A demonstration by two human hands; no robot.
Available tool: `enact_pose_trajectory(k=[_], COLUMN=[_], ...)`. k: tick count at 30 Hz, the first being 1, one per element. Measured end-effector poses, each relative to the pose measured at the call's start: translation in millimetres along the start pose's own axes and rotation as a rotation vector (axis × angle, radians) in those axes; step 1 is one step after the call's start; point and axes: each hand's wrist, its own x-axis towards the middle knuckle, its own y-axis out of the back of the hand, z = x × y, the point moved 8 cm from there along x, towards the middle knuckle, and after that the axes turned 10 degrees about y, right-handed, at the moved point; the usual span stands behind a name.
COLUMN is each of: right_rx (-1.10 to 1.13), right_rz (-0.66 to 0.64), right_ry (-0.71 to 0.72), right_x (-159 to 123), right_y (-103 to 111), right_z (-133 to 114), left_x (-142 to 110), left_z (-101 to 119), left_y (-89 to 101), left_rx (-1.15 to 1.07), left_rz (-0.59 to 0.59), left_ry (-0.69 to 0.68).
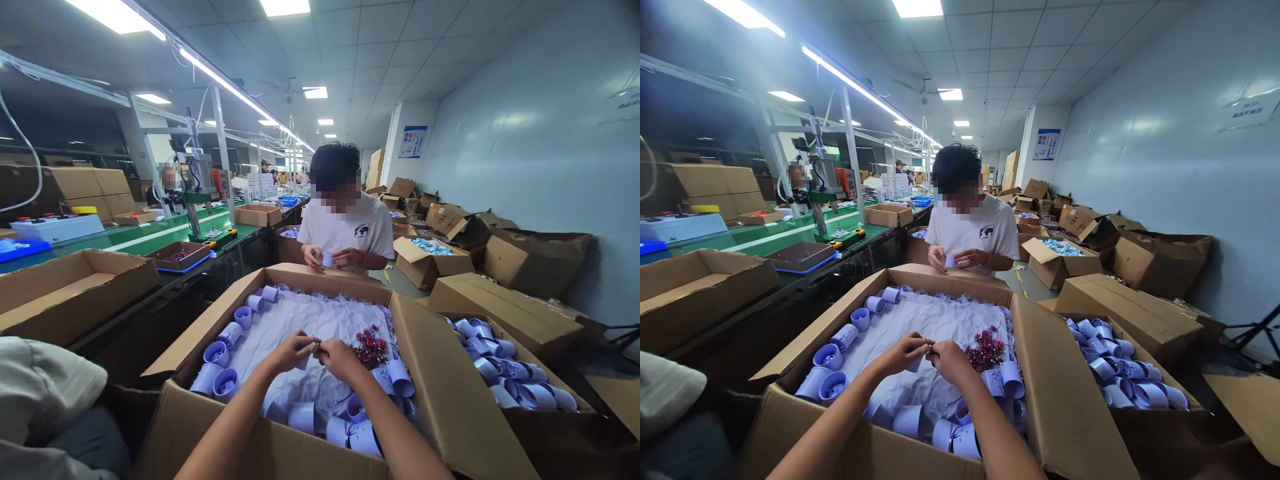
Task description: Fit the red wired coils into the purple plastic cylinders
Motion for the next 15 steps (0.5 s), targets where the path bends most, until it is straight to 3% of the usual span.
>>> enact_pose_trajectory(k=[7,15], right_rx=[0.091,0.168], right_rz=[-0.031,-0.019], right_ry=[-0.072,-0.082], right_x=[-2.7,-5.0], right_y=[-1.2,-2.9], right_z=[8.0,5.4], left_x=[-0.2,-1.6], left_z=[7.0,0.7], left_y=[22.0,0.4], left_rx=[-0.169,-0.098], left_rz=[0.152,-0.039], left_ry=[0.0,0.009])
